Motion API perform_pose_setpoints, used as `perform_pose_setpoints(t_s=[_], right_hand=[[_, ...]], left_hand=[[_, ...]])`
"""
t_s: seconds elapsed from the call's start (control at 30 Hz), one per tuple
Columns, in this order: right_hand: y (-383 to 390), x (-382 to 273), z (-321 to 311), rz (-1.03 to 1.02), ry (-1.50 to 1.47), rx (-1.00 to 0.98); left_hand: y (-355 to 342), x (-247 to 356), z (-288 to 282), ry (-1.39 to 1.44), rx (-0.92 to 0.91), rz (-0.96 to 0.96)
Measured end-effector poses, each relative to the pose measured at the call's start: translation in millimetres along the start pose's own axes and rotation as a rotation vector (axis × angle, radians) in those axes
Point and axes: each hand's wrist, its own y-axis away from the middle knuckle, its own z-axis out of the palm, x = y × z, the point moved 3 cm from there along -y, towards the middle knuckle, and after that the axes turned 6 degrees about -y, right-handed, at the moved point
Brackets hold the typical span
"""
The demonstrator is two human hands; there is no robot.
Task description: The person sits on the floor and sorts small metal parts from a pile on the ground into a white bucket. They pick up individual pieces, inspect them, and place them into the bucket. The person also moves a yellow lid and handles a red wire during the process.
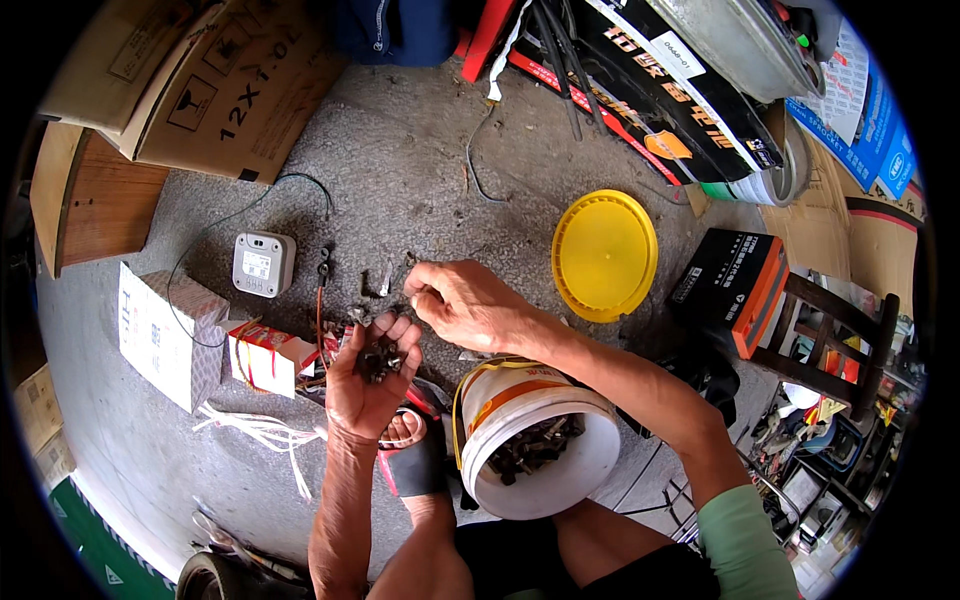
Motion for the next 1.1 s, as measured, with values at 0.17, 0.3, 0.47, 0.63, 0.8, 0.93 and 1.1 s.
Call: perform_pose_setpoints(t_s=[0.17,0.3,0.47,0.63,0.8,0.93,1.1], right_hand=[[41,-44,18,-0.257,0.133,-0.022],[61,-58,2,-0.285,0.176,0.039],[81,-21,-75,0.002,0.289,0.279],[139,61,-85,0.183,0.690,0.127],[152,85,-76,0.099,0.790,0.199],[149,88,-79,0.097,0.839,0.171],[156,40,-107,0.003,0.737,0.530]], left_hand=[[-8,-13,14,-0.021,0.032,-0.039],[-10,-21,37,-0.051,0.051,-0.087],[-3,-16,10,-0.086,-0.156,-0.144],[13,-23,27,-0.050,-0.103,-0.071],[19,-31,58,0.001,-0.256,-0.033],[21,-33,77,-0.001,-0.319,-0.041],[22,-29,64,-0.122,-0.313,-0.040]])
